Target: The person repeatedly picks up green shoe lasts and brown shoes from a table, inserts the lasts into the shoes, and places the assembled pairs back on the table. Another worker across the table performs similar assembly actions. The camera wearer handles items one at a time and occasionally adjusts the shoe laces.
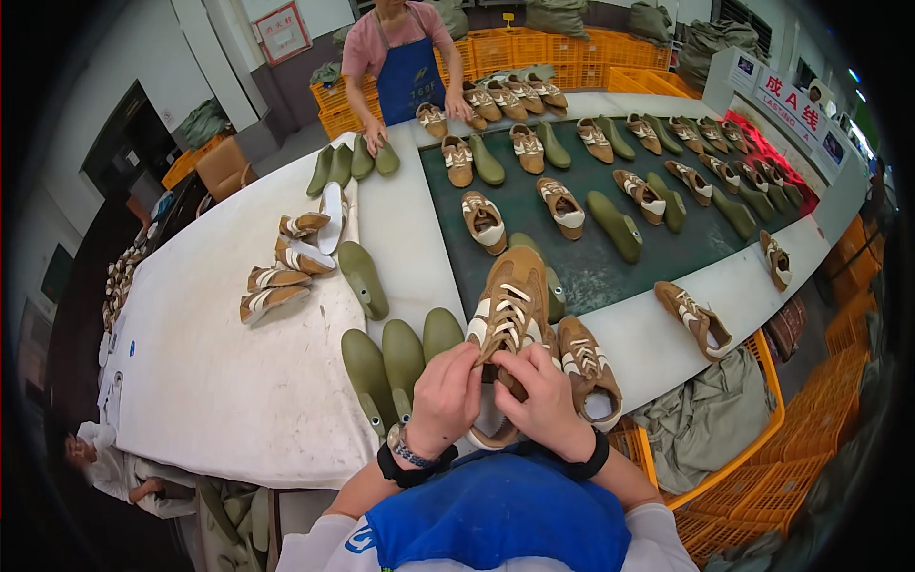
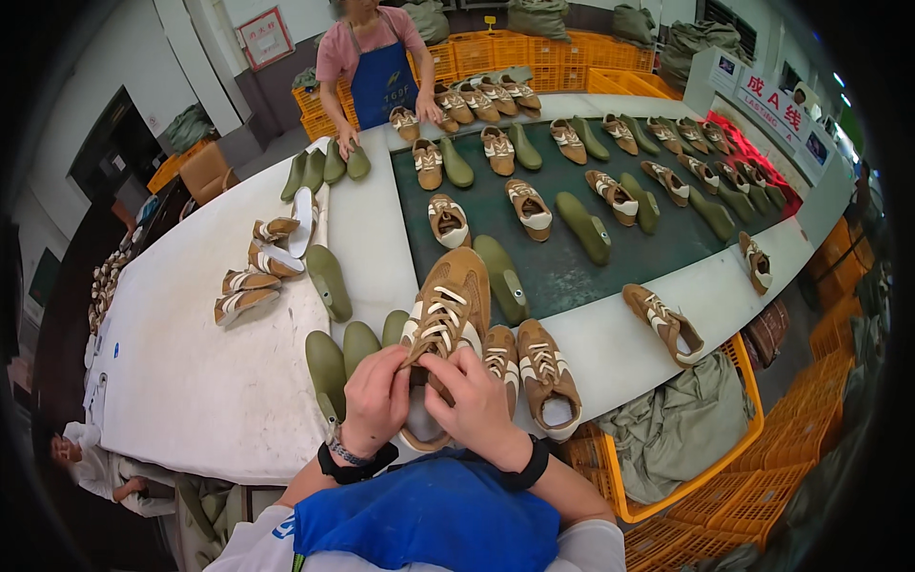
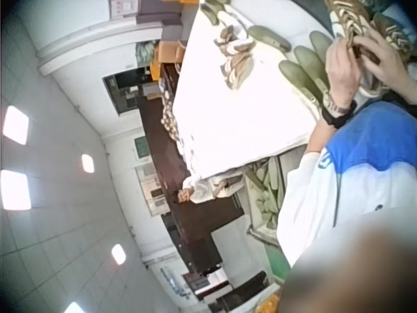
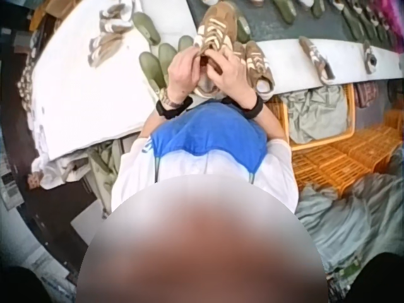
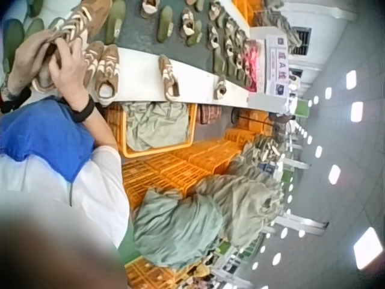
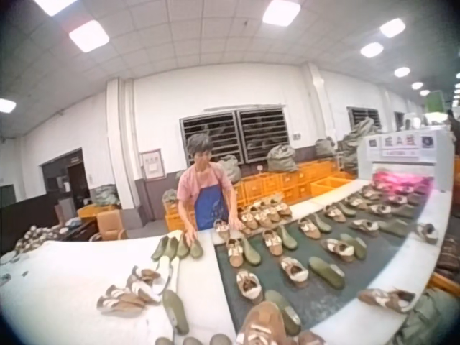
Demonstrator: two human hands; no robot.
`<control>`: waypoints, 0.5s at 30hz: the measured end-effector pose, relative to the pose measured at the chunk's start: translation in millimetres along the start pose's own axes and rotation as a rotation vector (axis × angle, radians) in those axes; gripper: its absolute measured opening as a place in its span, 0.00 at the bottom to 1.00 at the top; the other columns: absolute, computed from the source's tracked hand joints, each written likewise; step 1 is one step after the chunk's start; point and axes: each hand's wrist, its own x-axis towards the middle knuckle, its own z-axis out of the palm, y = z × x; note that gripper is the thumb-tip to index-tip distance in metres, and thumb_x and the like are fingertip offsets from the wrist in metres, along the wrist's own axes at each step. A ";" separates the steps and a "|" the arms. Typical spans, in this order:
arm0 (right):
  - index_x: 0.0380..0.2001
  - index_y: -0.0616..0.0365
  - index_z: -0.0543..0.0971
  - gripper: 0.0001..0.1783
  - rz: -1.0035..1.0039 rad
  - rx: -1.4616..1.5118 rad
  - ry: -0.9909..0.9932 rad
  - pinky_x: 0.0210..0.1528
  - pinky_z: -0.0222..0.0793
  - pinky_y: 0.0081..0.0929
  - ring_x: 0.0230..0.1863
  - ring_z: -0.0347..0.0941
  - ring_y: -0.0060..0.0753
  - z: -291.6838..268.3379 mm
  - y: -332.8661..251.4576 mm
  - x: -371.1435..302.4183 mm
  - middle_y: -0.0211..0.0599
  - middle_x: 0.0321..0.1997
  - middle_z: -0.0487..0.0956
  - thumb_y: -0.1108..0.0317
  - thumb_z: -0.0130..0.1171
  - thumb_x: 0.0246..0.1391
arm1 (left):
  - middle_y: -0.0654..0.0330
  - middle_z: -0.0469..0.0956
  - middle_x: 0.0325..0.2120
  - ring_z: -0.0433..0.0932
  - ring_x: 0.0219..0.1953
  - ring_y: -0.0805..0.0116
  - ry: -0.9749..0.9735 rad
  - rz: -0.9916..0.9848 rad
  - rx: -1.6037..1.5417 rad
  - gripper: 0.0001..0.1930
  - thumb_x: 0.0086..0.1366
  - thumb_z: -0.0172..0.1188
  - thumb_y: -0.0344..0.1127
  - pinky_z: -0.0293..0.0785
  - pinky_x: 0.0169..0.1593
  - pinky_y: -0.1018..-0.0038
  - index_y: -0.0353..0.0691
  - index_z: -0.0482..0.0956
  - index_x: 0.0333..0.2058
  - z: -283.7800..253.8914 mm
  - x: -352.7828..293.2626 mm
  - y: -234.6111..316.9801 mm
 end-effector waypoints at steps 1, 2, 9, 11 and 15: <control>0.35 0.53 0.79 0.13 0.019 0.048 -0.037 0.28 0.68 0.31 0.29 0.71 0.35 -1.2 0.0 0.4 0.33 0.29 0.69 0.73 0.62 0.41 | 0.48 0.78 0.38 0.78 0.38 0.50 -0.002 0.011 0.000 0.12 0.56 0.60 0.20 0.76 0.42 0.64 0.30 0.75 0.41 -0.6 -0.2 -0.6; 0.33 0.54 0.79 0.11 0.049 0.103 -0.081 0.28 0.68 0.30 0.29 0.71 0.35 -2.9 0.0 0.7 0.34 0.29 0.68 0.74 0.61 0.41 | 0.48 0.79 0.37 0.78 0.38 0.50 -0.003 0.023 0.000 0.12 0.56 0.60 0.20 0.76 0.42 0.65 0.30 0.75 0.41 -1.6 0.0 -1.7; 0.23 0.60 0.73 0.04 -0.065 0.479 -0.364 0.31 0.60 0.25 0.29 0.64 0.32 -26.5 4.3 -7.1 0.35 0.28 0.65 0.80 0.56 0.41 | 0.50 0.80 0.34 0.80 0.38 0.53 -0.027 -0.400 -0.307 0.08 0.60 0.57 0.22 0.76 0.42 0.68 0.33 0.78 0.39 -17.1 5.9 -15.7; 0.23 0.60 0.73 0.04 -0.060 0.509 -0.334 0.30 0.61 0.24 0.28 0.65 0.28 -26.5 5.7 -4.8 0.34 0.28 0.65 0.80 0.56 0.42 | 0.49 0.79 0.40 0.80 0.41 0.53 -0.130 -0.494 -0.348 0.11 0.60 0.56 0.21 0.76 0.44 0.68 0.34 0.77 0.42 -21.1 7.7 -15.8; 0.28 0.58 0.75 0.06 0.027 0.281 -0.082 0.29 0.66 0.25 0.27 0.69 0.30 -12.1 3.8 1.4 0.35 0.29 0.68 0.78 0.57 0.43 | 0.44 0.66 0.55 0.74 0.49 0.51 -0.297 -0.155 -0.345 0.20 0.57 0.53 0.17 0.72 0.51 0.67 0.37 0.74 0.49 -15.1 13.8 -12.7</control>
